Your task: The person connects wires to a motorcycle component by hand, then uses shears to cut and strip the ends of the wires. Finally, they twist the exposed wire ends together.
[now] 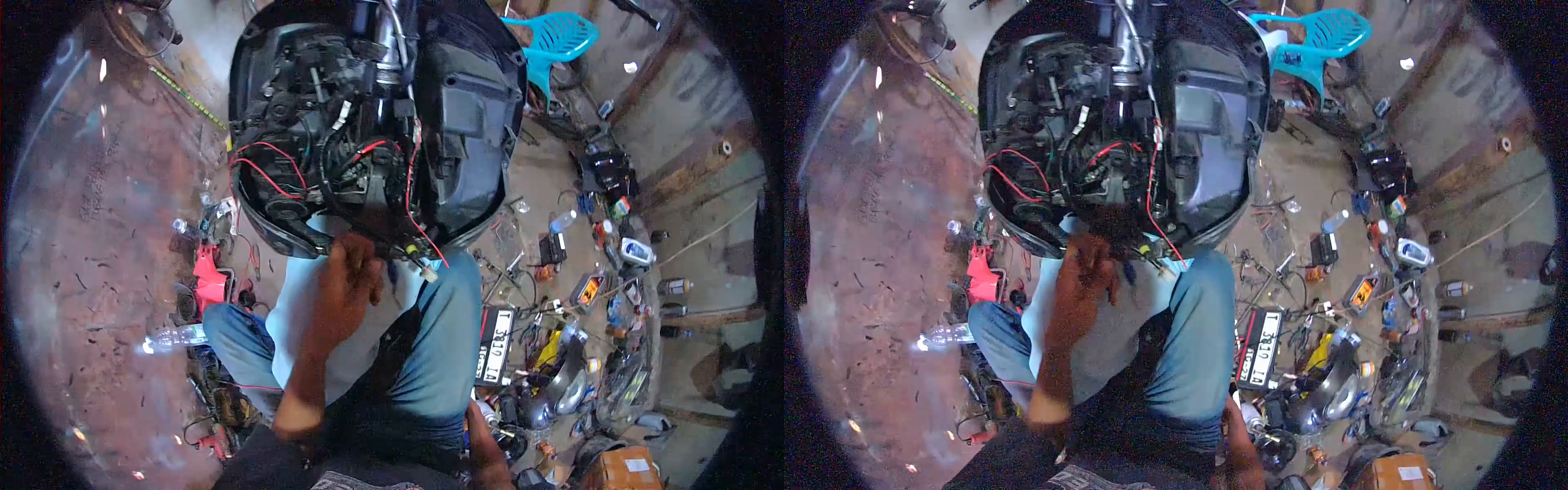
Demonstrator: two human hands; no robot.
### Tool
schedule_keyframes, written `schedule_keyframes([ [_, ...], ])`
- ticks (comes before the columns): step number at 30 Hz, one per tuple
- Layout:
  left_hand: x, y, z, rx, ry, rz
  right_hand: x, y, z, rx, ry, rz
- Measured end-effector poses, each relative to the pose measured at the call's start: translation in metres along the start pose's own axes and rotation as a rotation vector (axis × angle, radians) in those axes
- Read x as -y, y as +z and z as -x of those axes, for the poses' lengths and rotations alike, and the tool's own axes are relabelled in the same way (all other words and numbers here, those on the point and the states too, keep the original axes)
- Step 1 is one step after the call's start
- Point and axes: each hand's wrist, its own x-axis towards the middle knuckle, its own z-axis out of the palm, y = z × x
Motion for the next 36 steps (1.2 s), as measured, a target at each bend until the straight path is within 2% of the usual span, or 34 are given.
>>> schedule_keyframes([
  [4,0.005,0.011,0.031,-0.207,0.027,0.165,0.000,-0.002,0.004,-0.032,0.010,0.000],
  [7,0.023,0.003,0.059,-0.221,-0.019,0.254,-0.007,-0.003,0.004,-0.048,0.008,-0.011],
  [10,0.029,-0.002,0.087,-0.255,-0.125,0.243,-0.015,-0.006,0.004,-0.061,0.003,-0.011],
  [13,0.025,-0.007,0.110,-0.256,-0.153,0.235,-0.021,-0.009,0.002,-0.068,-0.001,-0.017],
  [19,0.024,-0.011,0.126,-0.194,-0.173,0.282,-0.024,-0.009,-0.006,-0.088,-0.009,-0.041],
  [22,0.023,-0.008,0.121,-0.116,-0.118,0.218,-0.027,-0.006,-0.009,-0.103,-0.015,-0.060],
  [26,0.021,0.011,0.114,-0.047,-0.202,0.245,-0.022,-0.003,-0.022,-0.141,-0.053,-0.111],
  [28,0.023,0.021,0.110,0.016,-0.247,0.199,-0.026,0.007,-0.050,-0.198,-0.129,-0.214],
  [30,0.027,0.031,0.104,0.098,-0.138,0.029,-0.044,0.024,-0.104,-0.296,-0.310,-0.464],
  [31,0.029,0.036,0.101,0.138,-0.083,-0.056,-0.022,0.014,-0.105,-0.336,-0.362,-0.553],
  [32,0.029,0.041,0.099,0.182,-0.106,-0.028,-0.016,-0.005,-0.089,-0.405,-0.306,-0.514],
  [34,0.028,0.050,0.095,0.271,-0.156,0.024,0.063,-0.078,-0.001,-0.532,-0.184,-0.443],
  [36,0.025,0.053,0.091,0.315,-0.050,-0.003,0.110,-0.126,0.055,-0.574,-0.310,-0.660],
])
